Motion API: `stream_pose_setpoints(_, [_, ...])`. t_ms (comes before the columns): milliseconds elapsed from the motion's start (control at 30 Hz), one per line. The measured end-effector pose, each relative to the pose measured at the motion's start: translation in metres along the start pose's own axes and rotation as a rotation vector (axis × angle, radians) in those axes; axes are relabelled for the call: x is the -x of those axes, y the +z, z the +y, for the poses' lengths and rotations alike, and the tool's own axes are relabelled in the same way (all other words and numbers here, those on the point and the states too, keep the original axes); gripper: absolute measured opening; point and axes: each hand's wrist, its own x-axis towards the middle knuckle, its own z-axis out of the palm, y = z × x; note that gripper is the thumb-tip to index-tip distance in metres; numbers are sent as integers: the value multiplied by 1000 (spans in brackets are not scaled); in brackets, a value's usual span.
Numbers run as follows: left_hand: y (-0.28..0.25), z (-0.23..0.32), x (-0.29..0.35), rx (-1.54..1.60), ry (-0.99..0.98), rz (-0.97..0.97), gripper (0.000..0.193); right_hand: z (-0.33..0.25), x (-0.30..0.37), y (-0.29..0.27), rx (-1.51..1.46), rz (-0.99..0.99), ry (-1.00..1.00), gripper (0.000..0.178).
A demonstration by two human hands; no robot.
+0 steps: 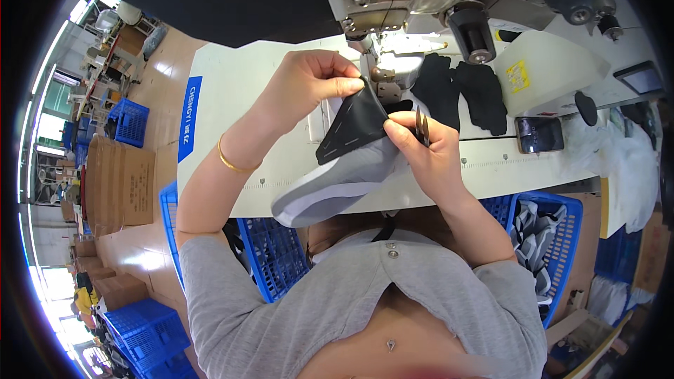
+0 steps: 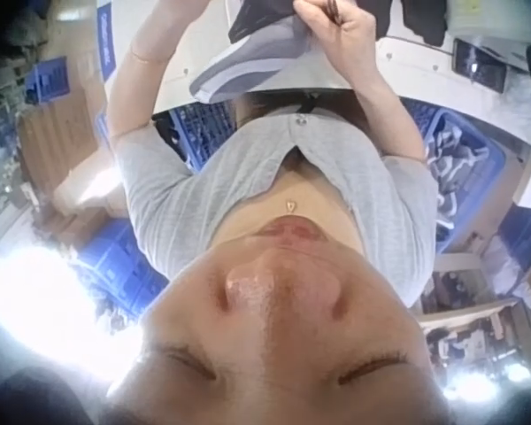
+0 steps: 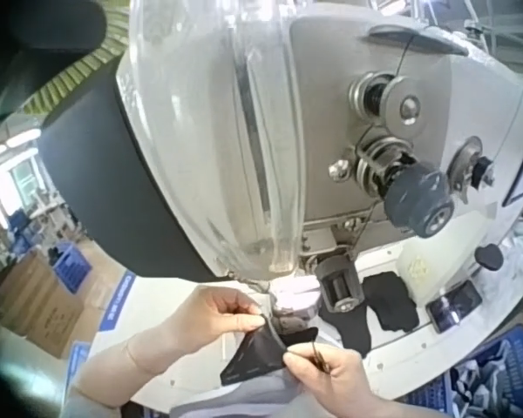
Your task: The recorder is using a sewing machine to stitch together components of a shoe upper, likely for athletic footwear.
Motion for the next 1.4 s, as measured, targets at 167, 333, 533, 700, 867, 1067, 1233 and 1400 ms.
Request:
stream_pose_setpoints(167, [-4,1,-24,167,18,-13,15,-4,-13,1,-136,55,127,17])
stream_pose_setpoints(333, [2,6,-31,195,-42,88,22,-5,-21,0,-272,84,121,14])
stream_pose_setpoints(533, [-1,7,-34,218,-164,38,25,-5,-21,-2,-326,100,151,15])
stream_pose_setpoints(700, [3,15,-32,277,-148,35,23,-3,-20,-1,-342,105,154,15])
stream_pose_setpoints(867, [-3,14,-33,173,-192,53,23,-4,-20,6,-349,111,145,15])
stream_pose_setpoints(1067, [-2,43,9,-914,240,181,35,2,-19,7,-225,98,106,15])
stream_pose_setpoints(1233, [35,36,63,-1029,727,307,32,-1,-14,10,-230,119,108,17])
stream_pose_setpoints(1400, [54,3,34,-1163,887,407,37,4,-12,11,-319,90,102,18])
